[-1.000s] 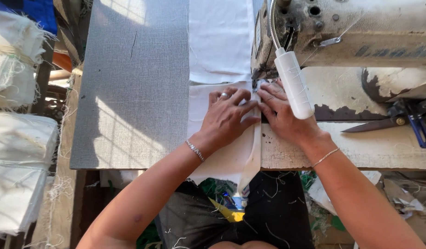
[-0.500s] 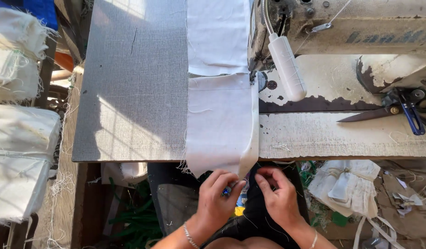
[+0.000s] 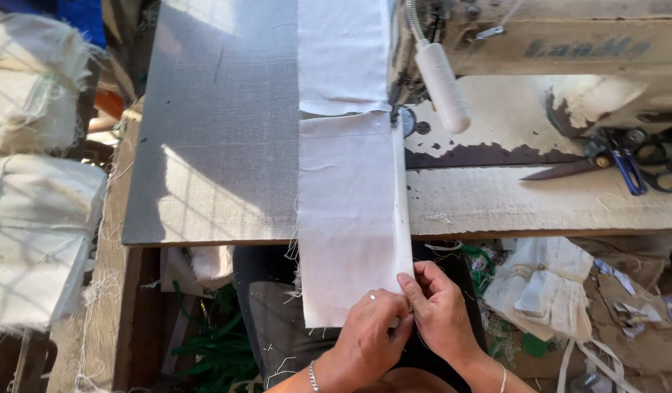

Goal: Folding the edges of white fabric strips and organizing them into bundles at a sewing workstation.

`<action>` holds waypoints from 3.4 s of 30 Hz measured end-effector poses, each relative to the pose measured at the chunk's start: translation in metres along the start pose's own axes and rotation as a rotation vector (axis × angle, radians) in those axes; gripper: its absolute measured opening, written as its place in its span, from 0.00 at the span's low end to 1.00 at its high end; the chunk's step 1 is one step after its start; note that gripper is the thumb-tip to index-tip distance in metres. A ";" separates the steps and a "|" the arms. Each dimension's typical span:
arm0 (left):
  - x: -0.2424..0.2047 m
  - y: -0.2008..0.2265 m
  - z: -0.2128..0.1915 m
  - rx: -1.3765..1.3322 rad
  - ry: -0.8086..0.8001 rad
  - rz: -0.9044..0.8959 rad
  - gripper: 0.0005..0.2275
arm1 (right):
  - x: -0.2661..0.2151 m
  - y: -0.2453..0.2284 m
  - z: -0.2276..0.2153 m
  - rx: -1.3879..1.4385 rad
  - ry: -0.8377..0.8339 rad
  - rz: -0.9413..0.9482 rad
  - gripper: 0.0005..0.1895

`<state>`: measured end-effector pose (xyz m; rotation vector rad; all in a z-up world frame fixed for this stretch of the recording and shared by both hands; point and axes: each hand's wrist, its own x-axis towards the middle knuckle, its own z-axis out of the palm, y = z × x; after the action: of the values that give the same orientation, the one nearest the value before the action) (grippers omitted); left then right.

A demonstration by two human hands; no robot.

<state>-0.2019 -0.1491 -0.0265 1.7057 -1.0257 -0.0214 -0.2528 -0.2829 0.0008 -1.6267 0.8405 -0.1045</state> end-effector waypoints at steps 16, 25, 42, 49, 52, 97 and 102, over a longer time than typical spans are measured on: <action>0.094 -0.057 -0.061 0.660 -0.398 -0.099 0.29 | -0.018 0.005 -0.008 -0.097 0.075 0.043 0.20; 0.088 -0.058 -0.067 0.708 -0.375 -0.086 0.30 | -0.018 0.047 0.003 -0.415 0.234 -0.445 0.12; -0.040 0.006 0.034 -1.299 0.438 -1.116 0.02 | -0.050 0.068 0.009 -0.683 0.276 -1.116 0.02; -0.040 0.009 0.028 -1.144 0.491 -1.279 0.09 | -0.068 0.062 -0.013 -0.558 0.002 -1.196 0.07; -0.042 0.010 0.023 -1.109 0.446 -1.359 0.07 | -0.044 0.075 -0.035 -0.658 0.140 -1.197 0.11; 0.133 -0.068 -0.075 0.477 -0.546 0.300 0.17 | -0.017 0.041 -0.023 -0.584 0.021 -1.323 0.07; 0.150 -0.083 -0.078 0.467 -0.576 0.311 0.17 | -0.001 0.027 -0.022 -0.582 0.011 -1.309 0.09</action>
<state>-0.0193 -0.1808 0.0083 1.9858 -1.8310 -0.0804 -0.2774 -0.3006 -0.0174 -2.4918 -0.3631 -0.8346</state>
